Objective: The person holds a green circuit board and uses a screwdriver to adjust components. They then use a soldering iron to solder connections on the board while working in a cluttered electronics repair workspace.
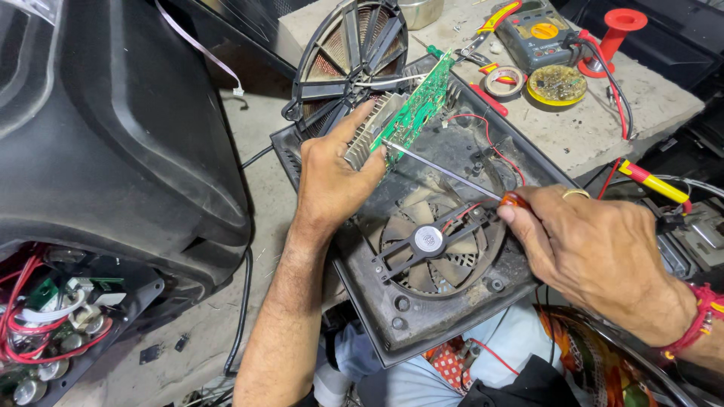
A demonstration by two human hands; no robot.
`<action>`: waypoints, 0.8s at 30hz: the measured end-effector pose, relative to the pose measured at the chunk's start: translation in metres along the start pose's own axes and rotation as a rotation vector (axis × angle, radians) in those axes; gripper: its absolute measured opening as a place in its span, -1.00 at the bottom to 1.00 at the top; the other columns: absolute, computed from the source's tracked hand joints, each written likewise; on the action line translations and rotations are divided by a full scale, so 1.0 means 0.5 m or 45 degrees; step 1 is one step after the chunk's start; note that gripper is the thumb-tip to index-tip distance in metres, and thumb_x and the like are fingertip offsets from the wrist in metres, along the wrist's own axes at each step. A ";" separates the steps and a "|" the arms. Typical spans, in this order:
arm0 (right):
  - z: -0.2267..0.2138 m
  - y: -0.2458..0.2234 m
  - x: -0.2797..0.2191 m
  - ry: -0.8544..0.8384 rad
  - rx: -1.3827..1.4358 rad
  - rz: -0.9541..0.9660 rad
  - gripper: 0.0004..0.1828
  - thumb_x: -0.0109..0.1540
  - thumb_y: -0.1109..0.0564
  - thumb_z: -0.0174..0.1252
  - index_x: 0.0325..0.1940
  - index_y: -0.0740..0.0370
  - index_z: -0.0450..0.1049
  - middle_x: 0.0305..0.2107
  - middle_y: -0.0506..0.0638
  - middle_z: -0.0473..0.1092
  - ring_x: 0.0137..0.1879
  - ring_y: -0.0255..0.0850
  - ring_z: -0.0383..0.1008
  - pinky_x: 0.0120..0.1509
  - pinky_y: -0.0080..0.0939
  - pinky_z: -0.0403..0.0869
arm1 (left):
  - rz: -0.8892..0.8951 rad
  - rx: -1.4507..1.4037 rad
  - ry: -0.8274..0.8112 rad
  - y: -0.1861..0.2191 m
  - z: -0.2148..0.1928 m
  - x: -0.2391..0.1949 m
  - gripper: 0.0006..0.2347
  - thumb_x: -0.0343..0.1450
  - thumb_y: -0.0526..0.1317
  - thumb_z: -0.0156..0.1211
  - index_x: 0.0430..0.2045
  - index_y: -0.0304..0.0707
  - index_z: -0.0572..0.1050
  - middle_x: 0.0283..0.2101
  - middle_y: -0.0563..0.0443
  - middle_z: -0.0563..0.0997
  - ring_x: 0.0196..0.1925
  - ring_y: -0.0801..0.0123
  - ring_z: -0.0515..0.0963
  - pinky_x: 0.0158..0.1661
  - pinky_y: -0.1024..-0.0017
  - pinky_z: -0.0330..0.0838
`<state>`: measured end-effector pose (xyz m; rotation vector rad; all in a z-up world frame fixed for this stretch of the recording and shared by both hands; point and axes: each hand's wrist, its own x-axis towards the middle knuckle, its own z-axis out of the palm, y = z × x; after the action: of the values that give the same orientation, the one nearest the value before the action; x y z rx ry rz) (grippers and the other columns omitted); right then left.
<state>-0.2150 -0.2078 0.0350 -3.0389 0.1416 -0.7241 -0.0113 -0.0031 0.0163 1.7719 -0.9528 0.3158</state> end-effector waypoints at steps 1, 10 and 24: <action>0.001 0.005 -0.001 -0.019 0.054 0.024 -0.65 0.19 -0.10 0.33 -0.22 0.24 0.52 -0.65 0.06 0.40 -0.57 0.02 0.45 -0.50 0.01 0.36 | 0.003 0.003 -0.005 0.000 0.000 0.001 -0.55 0.32 -0.37 0.31 0.15 -0.43 0.47 0.01 -0.26 0.70 0.05 0.33 0.74 0.07 0.46 0.55; -0.004 0.010 0.000 -0.144 0.155 0.105 -0.65 0.23 -0.12 0.22 -0.15 0.21 0.57 -0.61 0.12 0.48 -0.50 0.03 0.51 -0.42 -0.01 0.40 | 0.044 0.045 -0.004 -0.010 0.003 -0.003 -0.54 0.32 -0.37 0.31 0.16 -0.45 0.46 0.07 -0.31 0.66 0.10 0.24 0.72 0.10 0.44 0.54; -0.023 0.019 0.035 -0.522 0.583 0.423 -0.56 0.21 -0.15 0.31 0.07 0.13 0.59 -0.52 0.08 0.61 -0.54 -0.15 0.55 -0.39 -0.13 0.49 | 0.057 -0.021 -0.002 0.002 -0.002 -0.002 -0.55 0.33 -0.38 0.31 0.16 -0.45 0.47 0.02 -0.25 0.70 0.05 0.37 0.73 0.09 0.47 0.54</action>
<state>-0.2054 -0.2190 0.0530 -2.5595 0.3970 -0.0846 -0.0122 -0.0018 0.0168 1.7376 -0.9945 0.3342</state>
